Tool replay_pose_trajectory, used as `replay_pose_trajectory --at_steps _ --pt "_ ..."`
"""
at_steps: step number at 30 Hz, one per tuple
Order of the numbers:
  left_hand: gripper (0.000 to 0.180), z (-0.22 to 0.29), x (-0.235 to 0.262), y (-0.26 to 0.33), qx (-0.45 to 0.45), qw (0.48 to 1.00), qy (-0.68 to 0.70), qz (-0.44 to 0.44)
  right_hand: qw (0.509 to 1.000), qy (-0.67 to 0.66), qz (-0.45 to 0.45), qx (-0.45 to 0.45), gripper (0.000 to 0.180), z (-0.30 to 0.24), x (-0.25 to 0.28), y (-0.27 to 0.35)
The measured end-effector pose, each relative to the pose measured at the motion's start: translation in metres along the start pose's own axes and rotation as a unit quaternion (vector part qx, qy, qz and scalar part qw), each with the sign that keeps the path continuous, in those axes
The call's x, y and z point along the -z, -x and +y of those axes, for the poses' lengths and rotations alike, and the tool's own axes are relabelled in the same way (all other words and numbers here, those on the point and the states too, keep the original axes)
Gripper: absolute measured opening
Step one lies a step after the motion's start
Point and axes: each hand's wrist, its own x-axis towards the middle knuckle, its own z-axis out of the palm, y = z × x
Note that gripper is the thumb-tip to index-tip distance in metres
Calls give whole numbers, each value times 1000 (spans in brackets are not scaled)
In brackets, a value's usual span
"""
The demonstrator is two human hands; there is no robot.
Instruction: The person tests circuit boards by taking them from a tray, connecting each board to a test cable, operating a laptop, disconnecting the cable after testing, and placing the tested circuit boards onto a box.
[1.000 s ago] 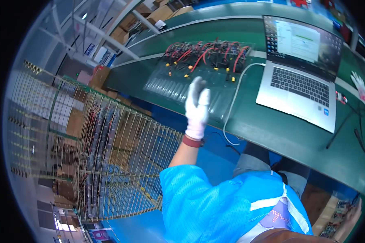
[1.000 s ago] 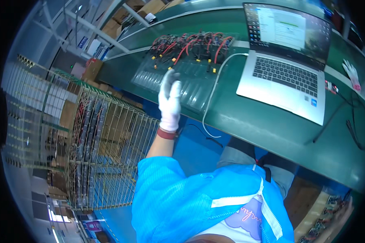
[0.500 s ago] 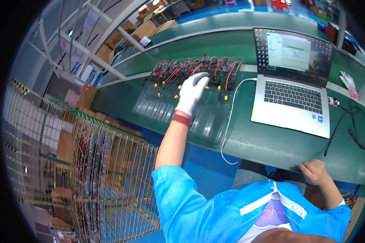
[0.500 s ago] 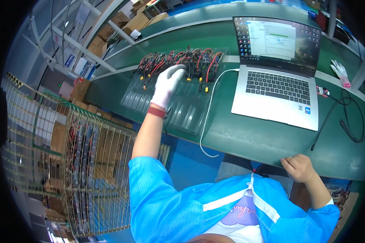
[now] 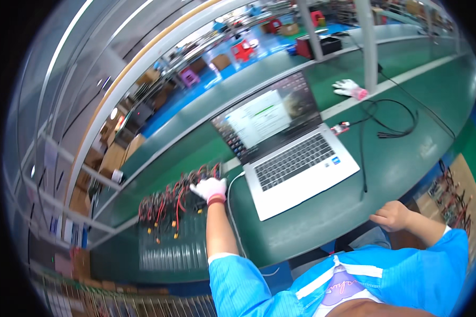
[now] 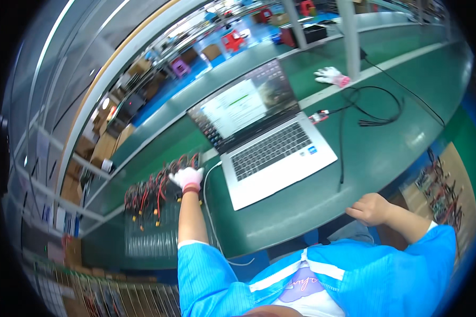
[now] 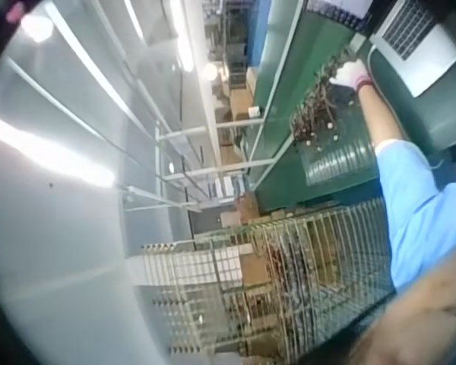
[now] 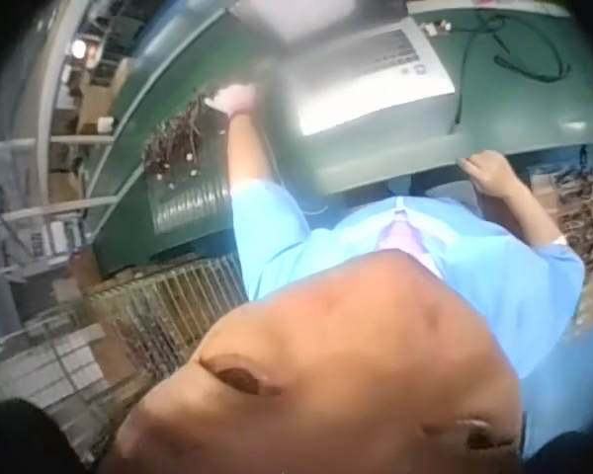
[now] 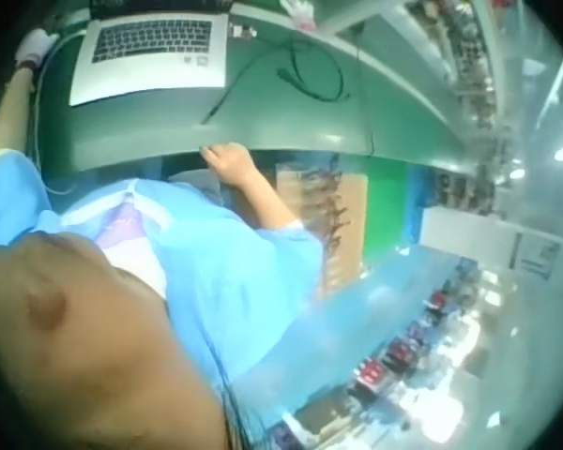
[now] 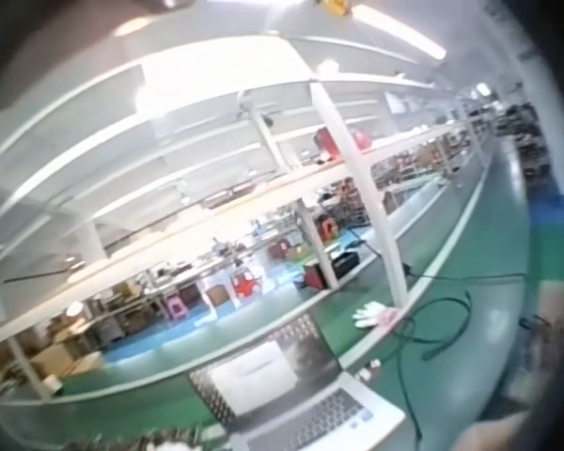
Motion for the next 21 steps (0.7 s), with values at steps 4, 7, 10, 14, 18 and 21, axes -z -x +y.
replay_pose_trajectory --at_steps 4,7,10,14,18,21 --pt "48 3 -14 -25 104 990 99 0 1000 7 5 -28 34 0 1 8" --pt "51 -12 -9 -47 122 974 191 21 999 -5 -9 -31 32 1 -3 14" --pt "40 -55 1 -61 118 829 546 -19 1000 -9 -4 -7 31 2 -4 8" --pt "30 -67 46 -38 20 545 837 46 999 -23 24 6 29 4 4 -11" --pt "25 -73 114 30 -33 351 930 -100 989 -94 111 23 28 15 4 -60" --pt "27 -78 136 67 -81 294 937 -169 962 -210 177 4 26 7 9 -115"
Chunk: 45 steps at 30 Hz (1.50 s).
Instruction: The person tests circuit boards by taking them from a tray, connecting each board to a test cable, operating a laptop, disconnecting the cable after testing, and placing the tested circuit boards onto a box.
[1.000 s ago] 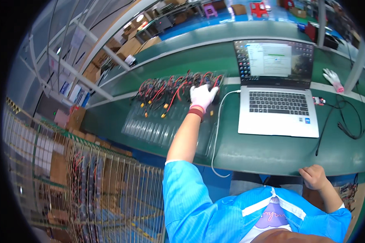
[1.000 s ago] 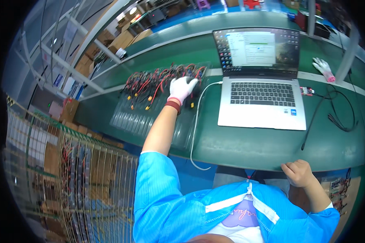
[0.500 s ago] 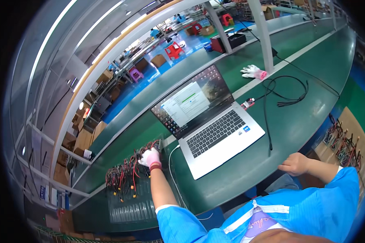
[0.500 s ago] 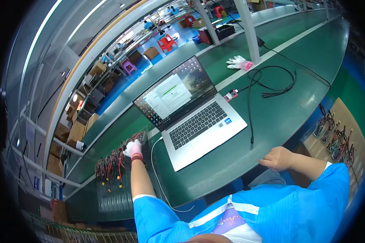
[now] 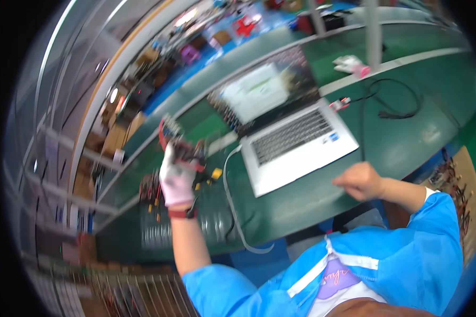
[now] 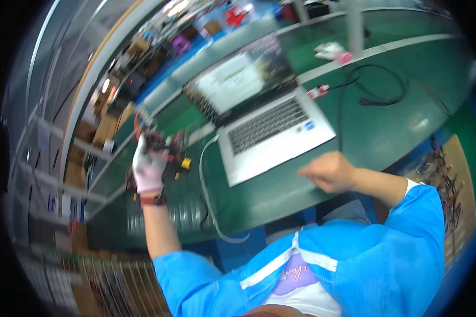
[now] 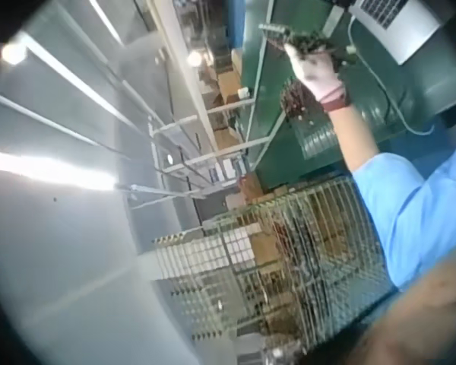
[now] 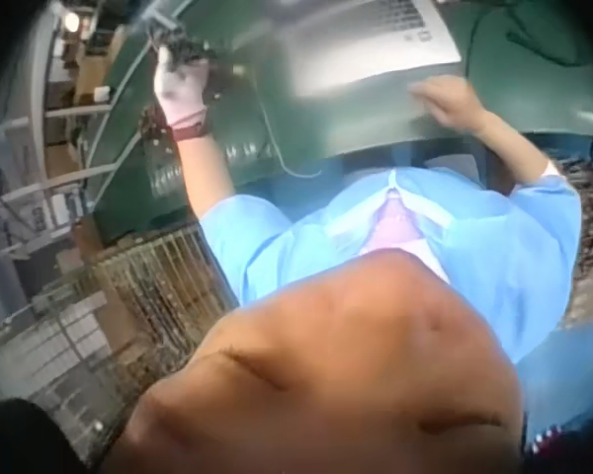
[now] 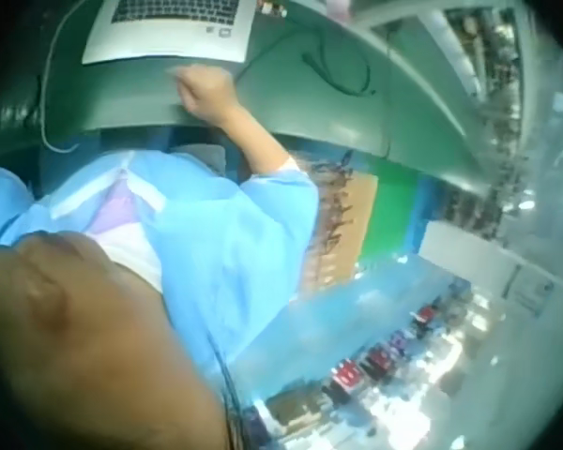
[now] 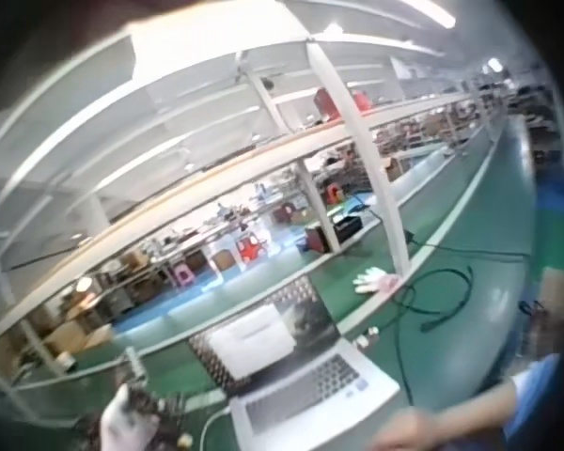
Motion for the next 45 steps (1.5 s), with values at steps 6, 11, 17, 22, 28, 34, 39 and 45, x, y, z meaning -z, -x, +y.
replay_pose_trajectory --at_steps 6,11,17,22,28,34,39,45 --pt "33 -53 -58 54 27 995 81 56 858 -440 -8 -266 50 -5 -57 -70" --pt "22 -111 -49 97 -2 993 -46 107 597 -679 -117 -410 59 -19 -102 -86" --pt "26 -174 -22 117 -2 977 -192 93 531 -687 -122 -480 52 -19 -104 -67" --pt "27 -197 -36 102 140 923 237 267 610 -603 -79 -507 43 7 -113 -46" --pt "44 -189 -37 120 225 961 88 132 784 -390 -64 -479 27 39 -112 -41" --pt "56 -169 -51 165 64 880 -471 15 827 -321 -127 -443 21 52 -108 -36" --pt "27 -161 -35 162 -151 741 -617 -218 869 -268 -118 -398 25 45 -88 -35" --pt "46 -148 -22 169 -185 522 -736 -390 958 -84 45 -270 26 60 11 3"
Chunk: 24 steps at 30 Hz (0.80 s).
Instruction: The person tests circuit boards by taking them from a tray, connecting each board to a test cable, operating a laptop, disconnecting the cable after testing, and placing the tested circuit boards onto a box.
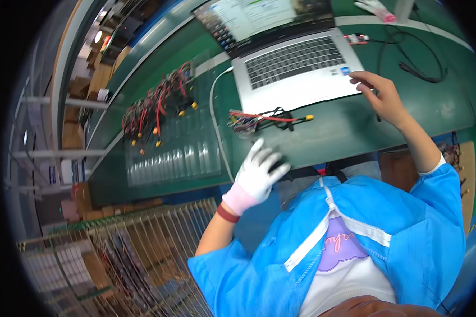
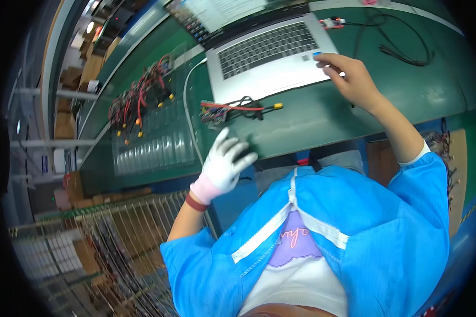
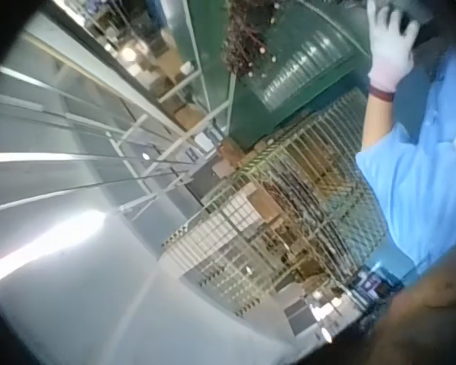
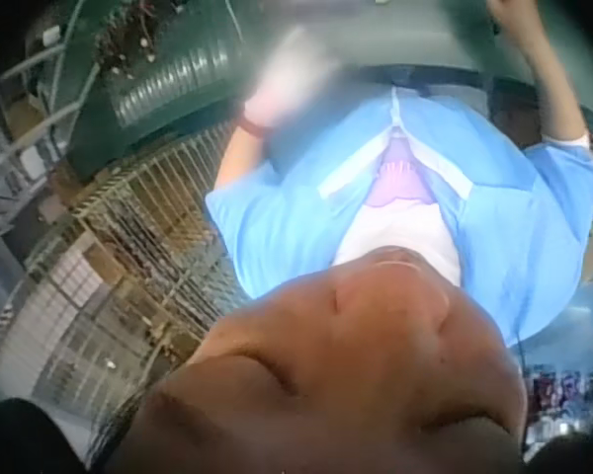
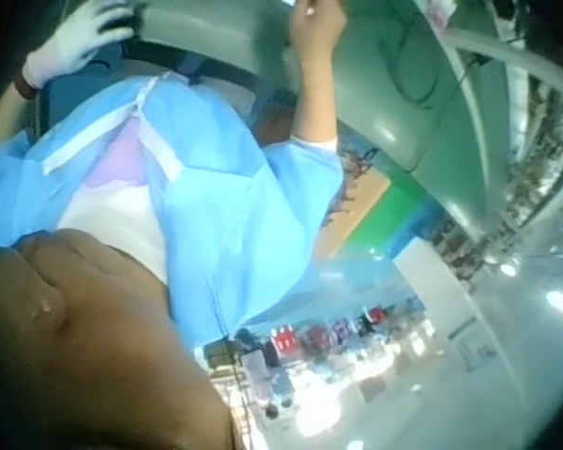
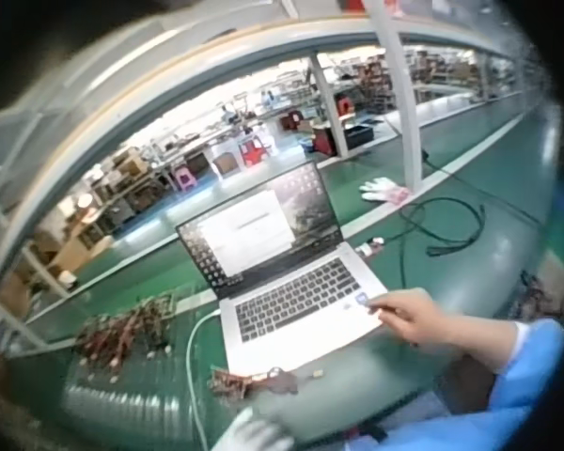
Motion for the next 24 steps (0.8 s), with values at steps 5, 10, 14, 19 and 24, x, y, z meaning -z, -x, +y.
replay_pose_trajectory --at_steps 5,10,14,19,24 --pt "39 -8 -41 8 -41 998 -34 26 961 238 -132 52 62 23 54 33" --pt "24 -8 -40 -23 -48 996 44 60 931 286 -204 95 51 30 54 56" --pt "22 -10 -35 -57 46 978 110 169 946 223 -193 135 33 54 40 50" --pt "27 -11 -28 -99 121 942 251 185 994 -58 -94 -4 19 4 0 25" --pt "32 -12 -26 -106 158 910 361 131 973 -87 -198 -76 21 -14 -21 9"
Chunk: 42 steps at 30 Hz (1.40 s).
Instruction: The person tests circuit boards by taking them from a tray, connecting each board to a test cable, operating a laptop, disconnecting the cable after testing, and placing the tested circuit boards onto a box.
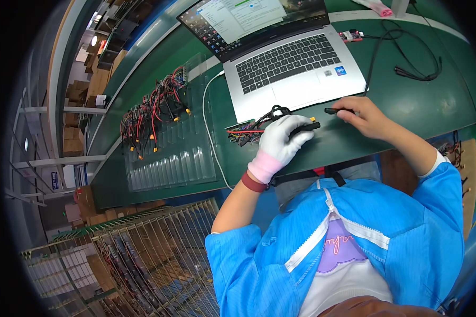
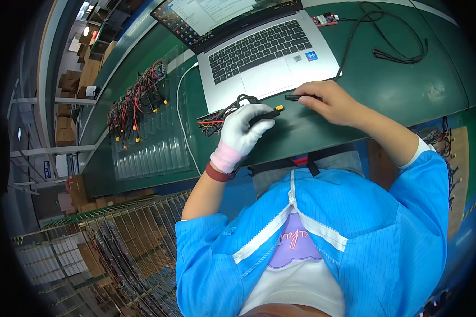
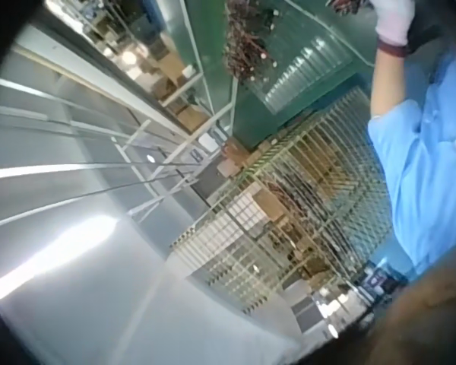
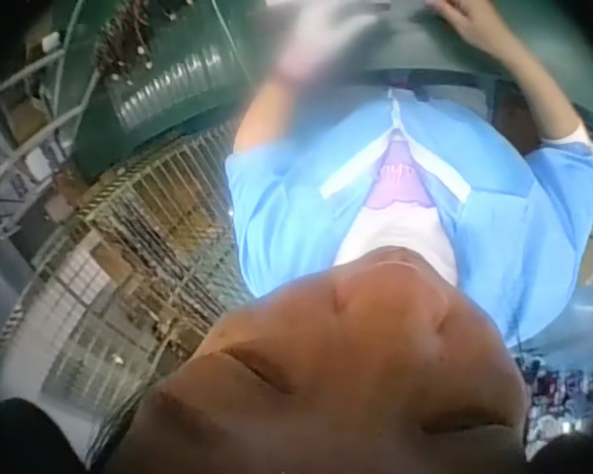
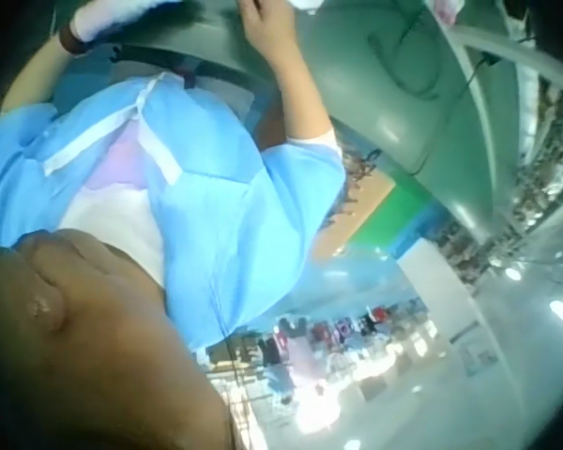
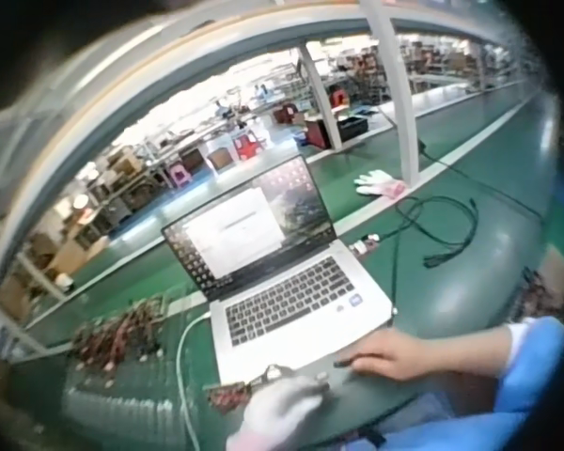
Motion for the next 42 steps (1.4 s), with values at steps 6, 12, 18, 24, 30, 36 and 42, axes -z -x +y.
replay_pose_trajectory --at_steps 6,12,18,24,30,36,42 --pt "30 -1 5 -3 8 999 -17 -26 998 4 -58 12 23 -19 -2 -2" --pt "27 1 4 -3 23 998 -40 -41 996 39 -80 21 23 -27 2 0" --pt "25 4 5 -2 50 996 -29 -69 993 67 -91 46 22 -20 -1 -1" --pt "22 5 4 -2 -13 997 -43 -58 993 39 -109 33 22 -21 -2 0" --pt "25 8 4 -2 19 997 -34 -65 990 56 -126 19 23 -24 0 1" --pt "24 7 2 -2 -1 999 -29 -22 988 77 -132 13 24 -28 1 3" --pt "25 9 1 -1 10 1000 -17 -23 990 72 -122 13 24 -29 -1 5"
